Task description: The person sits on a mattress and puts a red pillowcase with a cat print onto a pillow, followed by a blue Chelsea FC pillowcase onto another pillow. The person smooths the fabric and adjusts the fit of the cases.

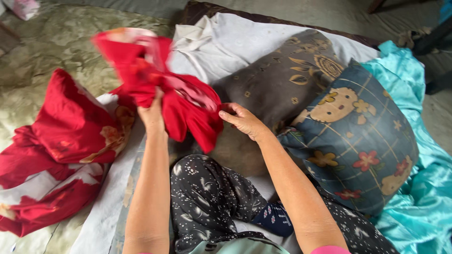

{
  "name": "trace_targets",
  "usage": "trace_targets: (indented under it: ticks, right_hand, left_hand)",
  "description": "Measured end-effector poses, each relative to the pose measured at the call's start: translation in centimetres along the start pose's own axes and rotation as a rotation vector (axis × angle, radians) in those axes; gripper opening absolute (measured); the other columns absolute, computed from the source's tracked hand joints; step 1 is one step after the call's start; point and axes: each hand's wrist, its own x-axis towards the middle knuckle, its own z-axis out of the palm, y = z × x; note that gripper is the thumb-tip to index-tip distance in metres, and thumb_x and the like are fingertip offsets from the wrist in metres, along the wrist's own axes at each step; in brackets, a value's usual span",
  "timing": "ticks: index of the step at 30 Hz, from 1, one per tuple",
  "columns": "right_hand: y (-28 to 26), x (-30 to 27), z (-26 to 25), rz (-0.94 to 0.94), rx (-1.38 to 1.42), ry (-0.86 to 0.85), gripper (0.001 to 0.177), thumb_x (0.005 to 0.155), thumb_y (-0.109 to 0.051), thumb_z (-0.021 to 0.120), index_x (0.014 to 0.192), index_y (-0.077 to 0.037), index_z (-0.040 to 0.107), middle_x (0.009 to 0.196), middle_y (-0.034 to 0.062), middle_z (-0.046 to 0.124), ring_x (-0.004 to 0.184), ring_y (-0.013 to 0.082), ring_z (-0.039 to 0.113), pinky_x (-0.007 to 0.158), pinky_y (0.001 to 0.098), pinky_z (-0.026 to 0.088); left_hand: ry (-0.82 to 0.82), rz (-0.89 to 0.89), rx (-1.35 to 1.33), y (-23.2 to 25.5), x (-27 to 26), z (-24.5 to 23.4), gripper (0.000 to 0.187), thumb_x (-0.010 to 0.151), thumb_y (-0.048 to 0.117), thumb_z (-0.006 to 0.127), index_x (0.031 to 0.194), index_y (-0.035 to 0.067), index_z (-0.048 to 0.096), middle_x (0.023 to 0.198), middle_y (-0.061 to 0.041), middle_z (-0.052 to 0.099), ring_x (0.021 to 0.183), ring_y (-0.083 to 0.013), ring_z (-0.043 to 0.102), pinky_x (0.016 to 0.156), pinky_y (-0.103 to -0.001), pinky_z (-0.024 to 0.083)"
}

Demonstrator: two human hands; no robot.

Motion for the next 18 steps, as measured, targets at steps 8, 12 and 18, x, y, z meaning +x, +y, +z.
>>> trace_targets:
  ticks: [8,12,18]
  right_hand:
    - [1.9,2.0,2.3,-0.108,-0.126,0.109,0.057,0.09,-0.041,0.072,0.133,-0.007,0.062,0.132,0.0097,0.068,0.116,0.0177,0.067,0.098,0.0337,0.053]
    - [2.4,0.4,-0.4,-0.088,-0.187,0.212,0.049,0.09,-0.036,0.073,0.129,-0.008,0.065,0.129,0.01,0.068,0.114,0.0176,0.066,0.095,0.0338,0.054]
    - [1.0,-3.5,-4.5,-0.157,-0.251,0.373,0.032,0.091,-0.028,0.074,0.119,-0.012,0.071,0.12,0.0081,0.071,0.108,0.0176,0.069,0.093,0.0332,0.054]
  left_hand:
    - [0.257,-0.149,0.079,2.7,0.7,-4.5,0.081,0.099,0.027,0.073,0.156,0.018,0.017,0.164,-0.011,0.034,0.145,-0.0233,0.047,0.118,-0.037,0.036]
    - [0.1,-0.2,0.261,-1.2,-1.5,-2.7,0.058,0.1,0.019,0.072,0.151,0.01,0.047,0.161,-0.011,0.042,0.142,-0.0192,0.047,0.115,-0.035,0.035]
    - [-0.047,-0.405,0.194,-1.5,-4.9,3.5,0.039,0.096,0.013,0.07,0.134,0.012,0.062,0.098,0.002,0.051,0.078,-0.0114,0.049,0.068,-0.026,0.041]
